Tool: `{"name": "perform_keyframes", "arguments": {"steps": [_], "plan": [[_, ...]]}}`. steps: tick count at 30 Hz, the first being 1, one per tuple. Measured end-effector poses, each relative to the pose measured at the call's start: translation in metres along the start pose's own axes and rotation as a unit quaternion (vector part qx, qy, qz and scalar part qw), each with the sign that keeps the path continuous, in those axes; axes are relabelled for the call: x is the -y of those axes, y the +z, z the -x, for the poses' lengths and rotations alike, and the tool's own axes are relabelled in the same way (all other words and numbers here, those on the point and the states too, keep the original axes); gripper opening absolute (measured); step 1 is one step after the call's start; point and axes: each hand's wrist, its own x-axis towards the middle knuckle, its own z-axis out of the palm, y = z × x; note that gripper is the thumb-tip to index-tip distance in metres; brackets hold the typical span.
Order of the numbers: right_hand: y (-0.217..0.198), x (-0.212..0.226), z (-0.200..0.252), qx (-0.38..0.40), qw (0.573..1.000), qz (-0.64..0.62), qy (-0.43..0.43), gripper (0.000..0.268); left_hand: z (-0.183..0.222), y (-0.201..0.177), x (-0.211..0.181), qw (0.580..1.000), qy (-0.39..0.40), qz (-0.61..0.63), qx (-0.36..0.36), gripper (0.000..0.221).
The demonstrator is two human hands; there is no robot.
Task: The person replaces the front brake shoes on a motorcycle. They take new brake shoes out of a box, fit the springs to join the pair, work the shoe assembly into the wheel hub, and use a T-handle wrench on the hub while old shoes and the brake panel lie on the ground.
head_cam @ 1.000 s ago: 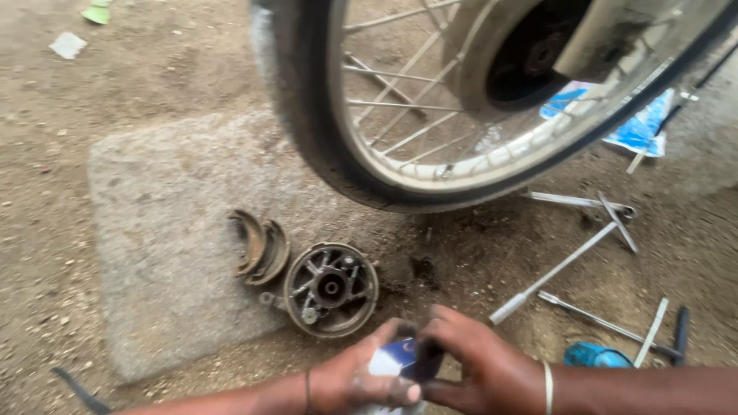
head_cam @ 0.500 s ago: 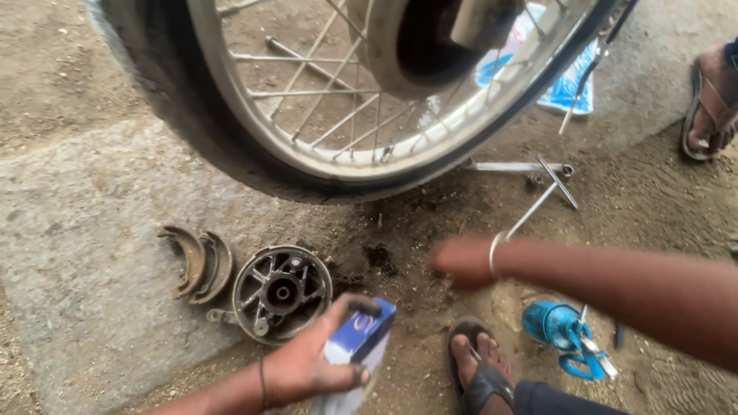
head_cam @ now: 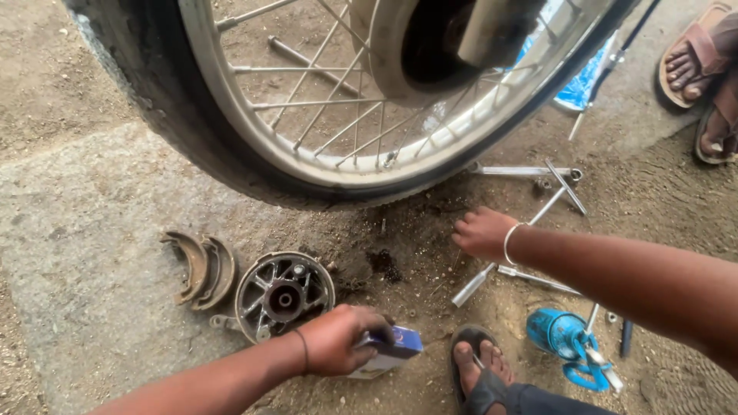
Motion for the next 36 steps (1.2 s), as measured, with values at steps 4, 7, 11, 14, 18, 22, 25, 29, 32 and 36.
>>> {"name": "perform_keyframes", "arguments": {"steps": [4, 7, 11, 14, 18, 22, 25, 29, 32, 36], "plan": [[0.001, -0.012, -0.012, -0.039, 0.999, 0.011, 0.002, 0.026, -0.004, -0.007, 0.025, 0.991, 0.113, -0.043, -0.061, 0.028], [-0.013, -0.012, -0.015, 0.033, 0.999, 0.015, -0.031, 0.023, -0.007, -0.011, 0.024, 0.987, 0.088, -0.118, -0.069, 0.042], [-0.028, -0.012, -0.013, 0.110, 0.991, 0.024, -0.067, 0.028, -0.012, -0.017, 0.024, 0.984, 0.030, -0.160, -0.075, 0.040], [-0.030, -0.007, -0.012, 0.087, 0.995, -0.050, -0.025, 0.031, -0.013, -0.014, 0.033, 0.976, 0.002, -0.204, -0.078, 0.047], [-0.089, 0.007, 0.008, 0.093, 0.940, -0.317, 0.085, 0.031, -0.015, -0.007, 0.033, 0.963, -0.040, -0.250, -0.095, 0.061], [-0.098, 0.044, 0.022, -0.059, 0.877, -0.474, 0.054, 0.028, -0.003, -0.013, 0.007, 0.971, -0.102, -0.210, -0.058, 0.045], [-0.092, 0.083, 0.035, -0.065, 0.810, -0.577, 0.081, 0.036, -0.002, 0.003, 0.017, 0.958, -0.018, -0.250, -0.141, 0.043], [-0.047, 0.127, 0.035, -0.293, 0.777, -0.557, 0.024, 0.031, 0.006, 0.010, 0.014, 0.944, -0.008, -0.287, -0.160, 0.044], [-0.046, 0.145, 0.046, -0.338, 0.771, -0.536, 0.056, 0.028, 0.009, 0.015, 0.011, 0.946, -0.001, -0.270, -0.180, 0.035], [-0.059, 0.145, 0.053, -0.350, 0.792, -0.498, 0.043, 0.024, 0.002, 0.017, 0.006, 0.949, -0.042, -0.263, -0.168, 0.044]]}}
